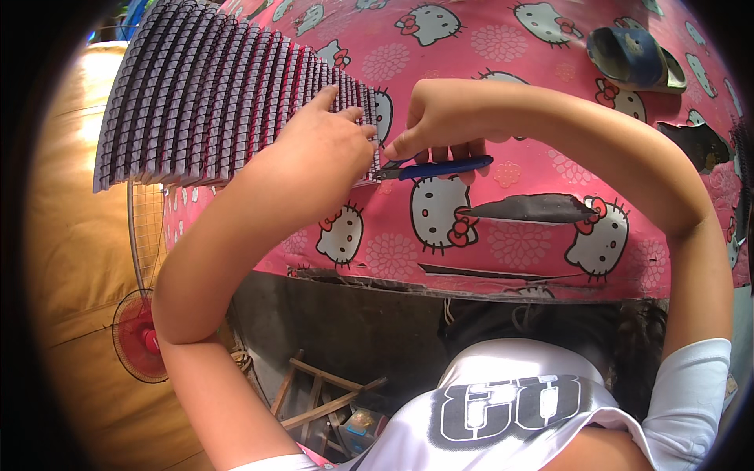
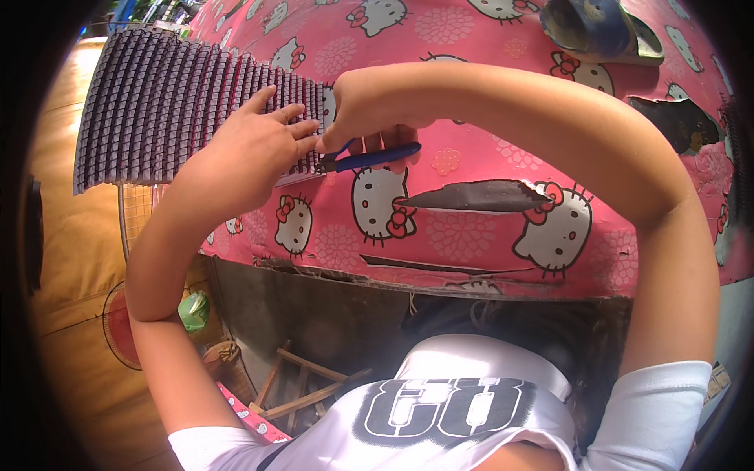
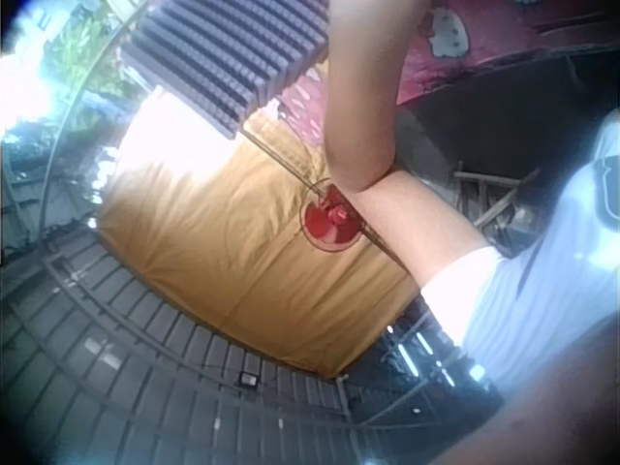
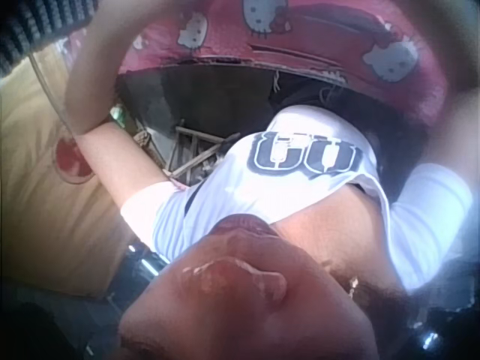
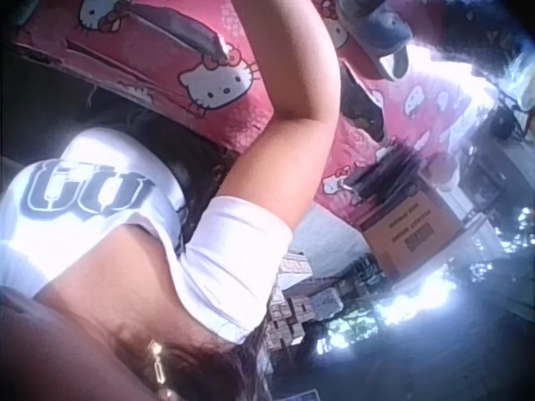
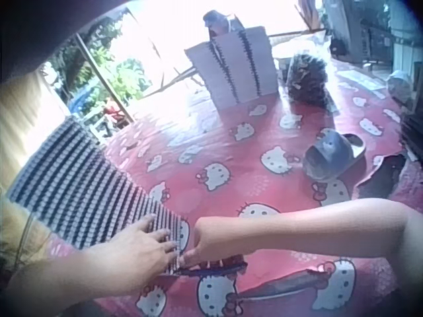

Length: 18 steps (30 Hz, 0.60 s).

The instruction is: The person uses pliers to crimp the ends of a metal spiral binding on a stack of notebooks, turning the stack to process both ends.

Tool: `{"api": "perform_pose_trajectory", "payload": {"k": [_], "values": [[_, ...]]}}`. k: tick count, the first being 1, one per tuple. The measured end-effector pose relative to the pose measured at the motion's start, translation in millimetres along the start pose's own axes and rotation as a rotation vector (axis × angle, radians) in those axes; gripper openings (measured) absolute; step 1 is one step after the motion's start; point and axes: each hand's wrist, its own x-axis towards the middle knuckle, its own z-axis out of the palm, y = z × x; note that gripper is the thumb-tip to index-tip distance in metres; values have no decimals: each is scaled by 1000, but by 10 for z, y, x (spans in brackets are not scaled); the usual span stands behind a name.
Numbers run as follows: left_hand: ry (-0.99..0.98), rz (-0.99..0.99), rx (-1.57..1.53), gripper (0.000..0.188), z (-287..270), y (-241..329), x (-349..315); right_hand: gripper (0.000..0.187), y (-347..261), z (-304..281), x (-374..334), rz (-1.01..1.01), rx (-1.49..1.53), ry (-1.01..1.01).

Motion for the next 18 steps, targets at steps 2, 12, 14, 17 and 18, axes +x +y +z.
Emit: {"api": "perform_pose_trajectory", "payload": {"k": [2, 12, 14, 17, 18], "values": [[47, 7, 7, 58, 4, 40, 21, 41, -2, 8, 6, -40, -285, 56], [-9, -15, 6, 50, 46, 45, 75, 44, 520, 321, 115, -765, -851, 688], [-1, -12, 16, 50, 52, 46, 71, 43, 514, 342, 136, -770, -851, 696], [24, -13, 8, 48, 58, 45, 67, 44, 511, 324, 154, -822, -879, 706], [34, -14, 0, 48, 67, 44, 67, 39, 449, 318, 135, -695, -750, 595]]}}
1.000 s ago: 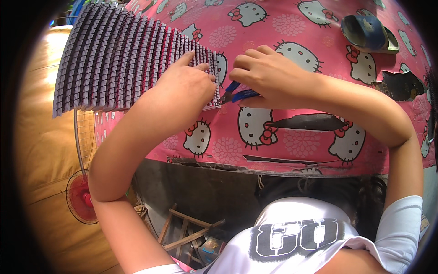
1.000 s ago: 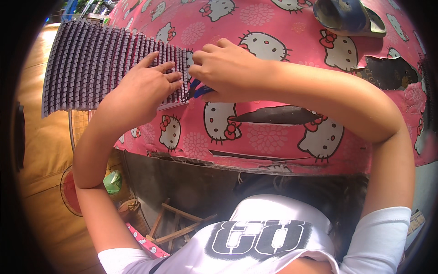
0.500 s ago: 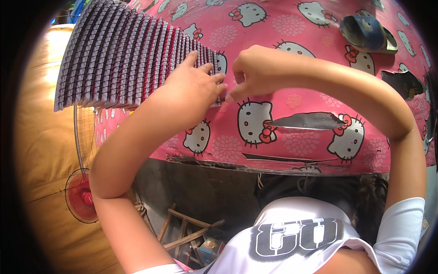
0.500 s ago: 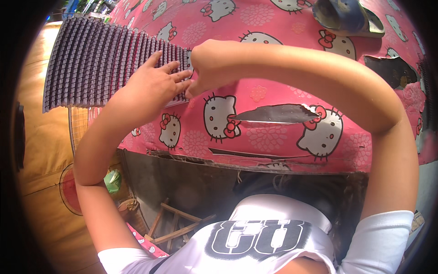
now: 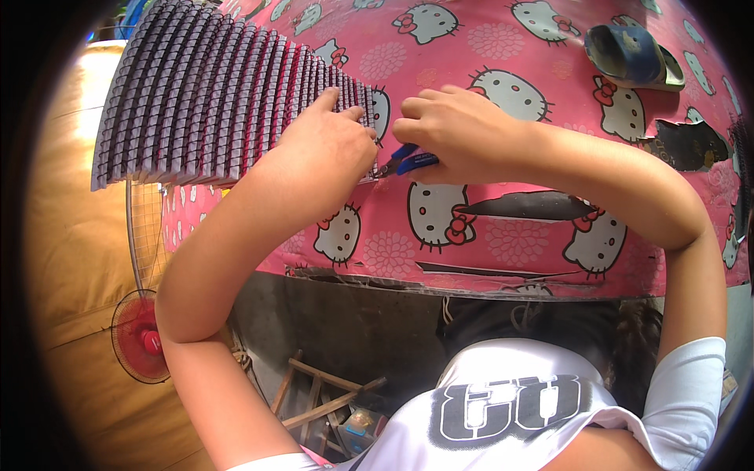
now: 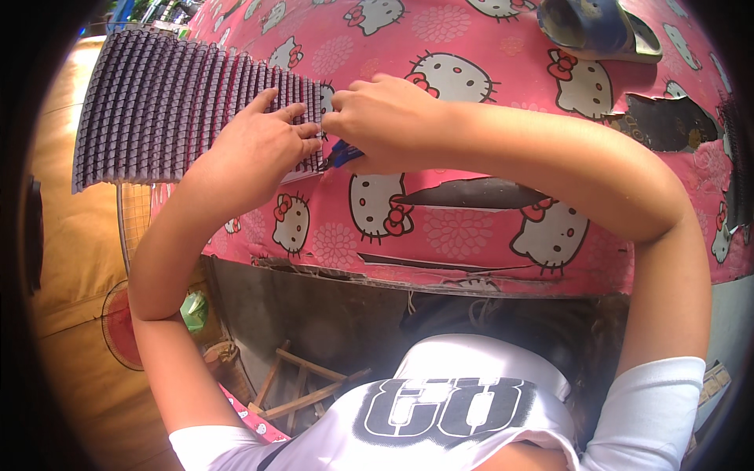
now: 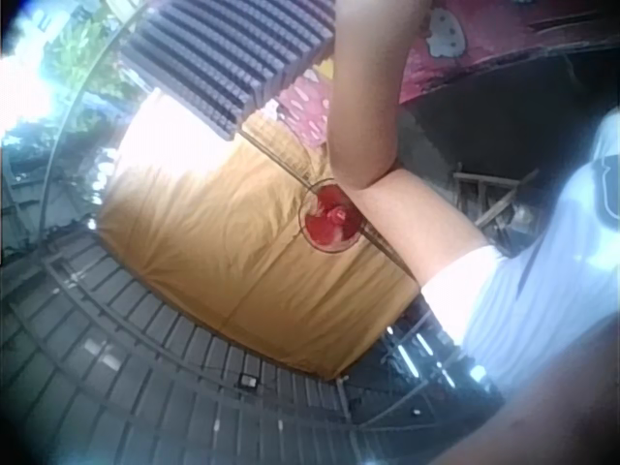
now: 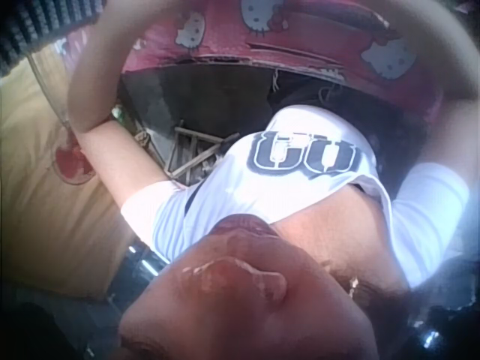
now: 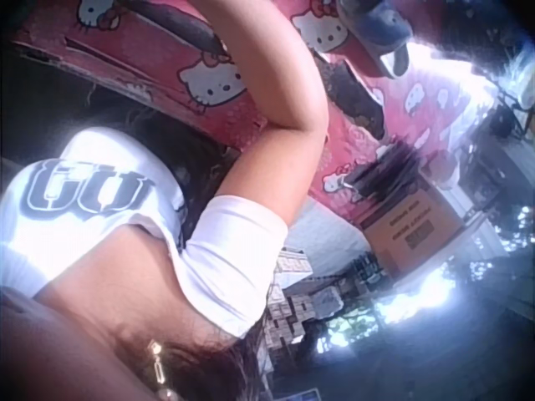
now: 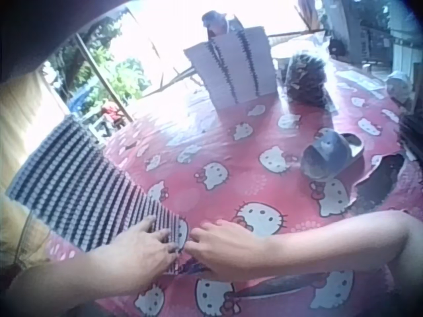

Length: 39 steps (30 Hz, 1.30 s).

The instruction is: The person uses pliers to crimp the ends of a metal spiral binding on a stack of notebooks, turning the stack to process both ends.

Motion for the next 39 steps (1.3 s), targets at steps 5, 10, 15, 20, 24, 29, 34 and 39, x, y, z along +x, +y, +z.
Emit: {"api": "perform_pose_trajectory", "payload": {"k": [5, 10, 15, 20, 24, 29, 34, 39], "values": [[-55, 17, 4, 45, -21, -4, 20, 33, -74, -411, 365, 592, 536, -532], [-37, 37, 31, 51, -15, 7, 1, 37, -96, -403, 405, 418, 343, -512], [-128, 30, 63, 57, -50, 23, 56, 40, 11, -125, 59, -3, -30, -115], [-111, 17, 7, 57, -40, 34, 59, 42, 12, 44, -45, -62, -122, 34], [-106, 9, -44, 55, -20, 29, 61, 49, -28, -64, 96, 142, 90, -231], [279, -101, 80, 47, 31, 244, -212, 44, 28, -354, 552, 697, 581, -693], [989, -38, -676, 17, 380, 518, -575, 49, -244, -432, 262, 248, -32, -465], [1918, -808, -1396, 48, 1501, 697, -485, 67, -124, -551, -465, 251, -250, -308]]}}
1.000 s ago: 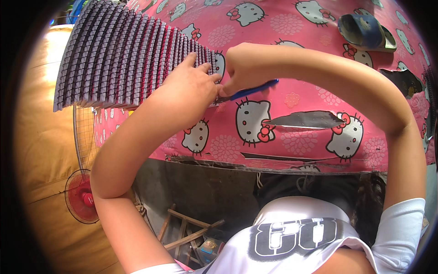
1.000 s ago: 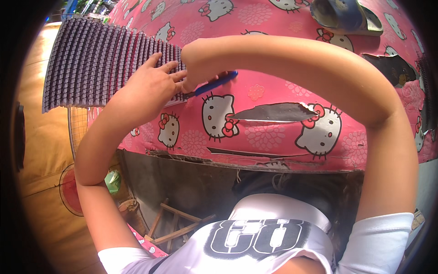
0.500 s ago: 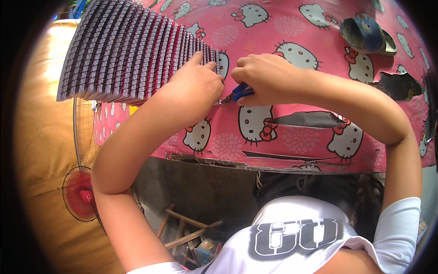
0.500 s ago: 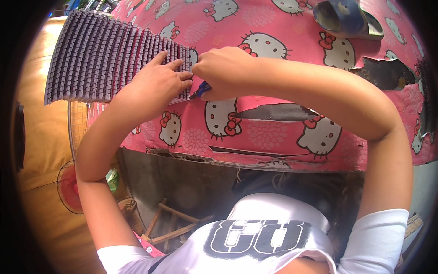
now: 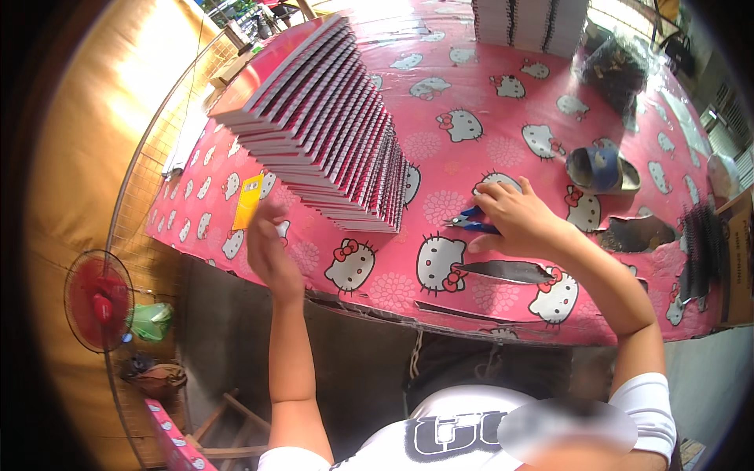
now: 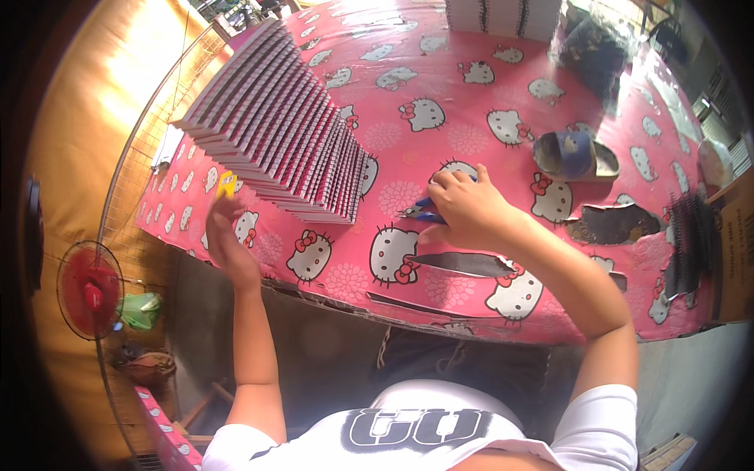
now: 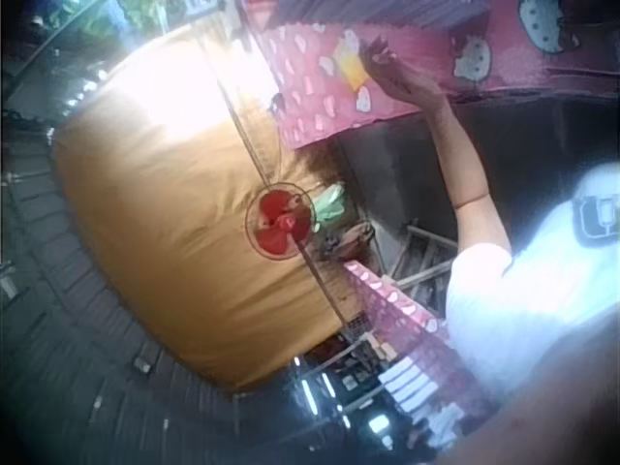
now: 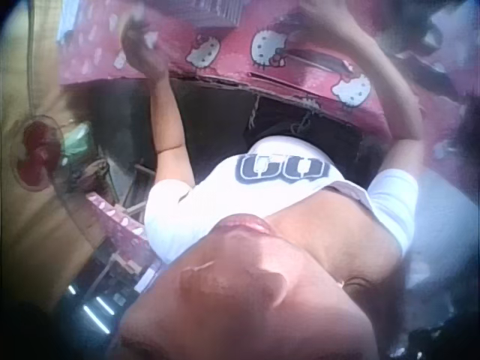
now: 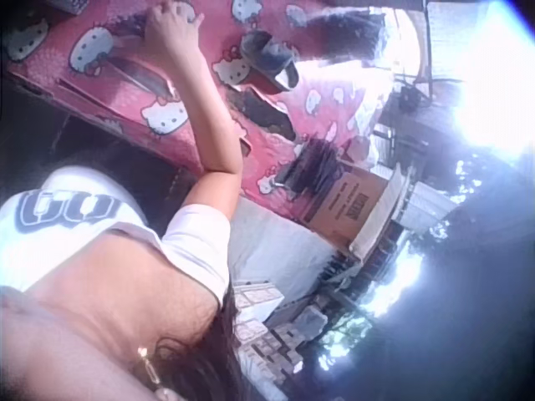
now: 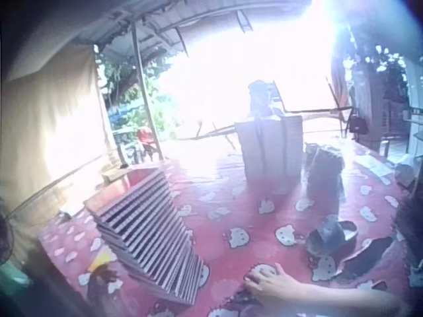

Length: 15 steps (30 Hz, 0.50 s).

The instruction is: The person uses pliers to crimp the ends of a metal spiral binding on a stack of notebooks, turning the stack to process both ends.

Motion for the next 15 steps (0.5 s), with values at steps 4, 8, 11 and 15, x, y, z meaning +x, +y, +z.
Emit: {"api": "perform_pose_trajectory", "payload": {"k": [4, 8, 11, 15], "values": [[132, -791, -785, 82, -110, -769, 261, 77, -424, 108, 348, -95, 562, 332], [12, -754, -944, 97, 406, -677, 417, 77, -673, 402, 1035, -48, 1320, 675], [126, -679, -908, 98, 434, -374, 589, 86, -789, 247, 1309, -66, 1489, 732], [-42, -739, -798, 99, 482, -197, 600, 100, -927, 117, 1608, -69, 1736, 790]]}}
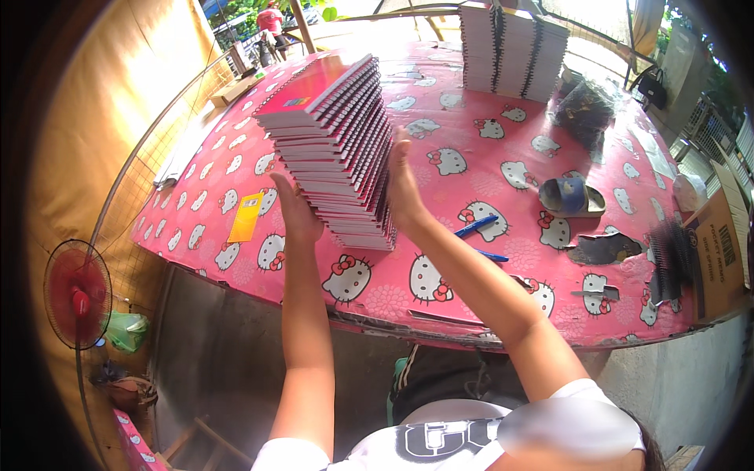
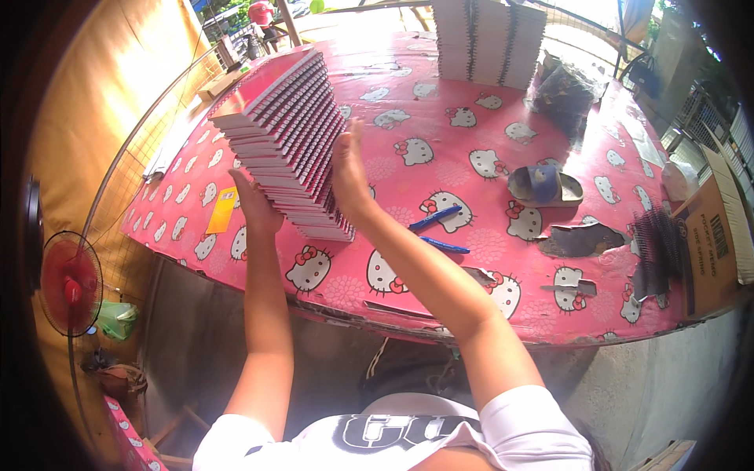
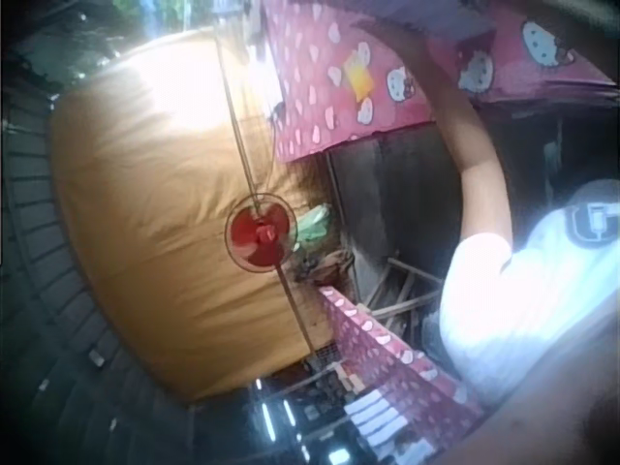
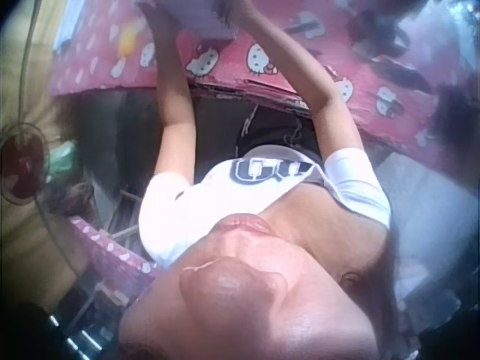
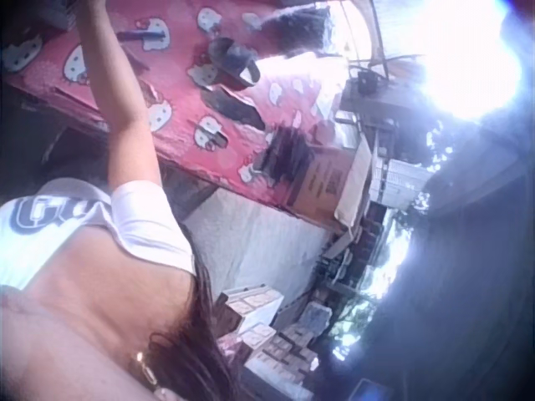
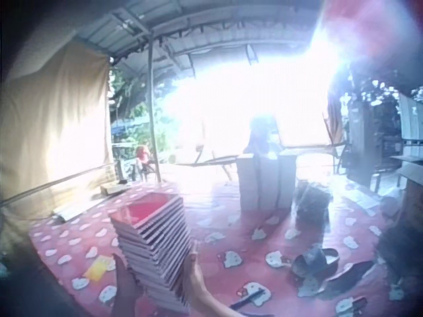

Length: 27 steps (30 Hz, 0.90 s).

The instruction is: The person uses pliers to crimp the ends of a metal spiral binding on a stack of notebooks, turning the stack to process both ends.

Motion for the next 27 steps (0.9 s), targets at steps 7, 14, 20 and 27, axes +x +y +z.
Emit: {"api": "perform_pose_trajectory", "payload": {"k": [7, 14, 20, 27], "values": [[-106, 137, 83, 98, -118, -129, 7, 100, -79, 189, -100, -80, -31, -87], [-375, 245, 729, 90, -701, -257, -87, 80, -132, -516, -298, -20, -563, -166], [-224, 150, 1533, 77, -355, -364, -435, 67, -899, -1611, -435, 71, -1085, -232], [-176, 373, 1406, 59, -356, -542, -282, 53, -890, -2172, -745, -31, -1213, -424]]}}
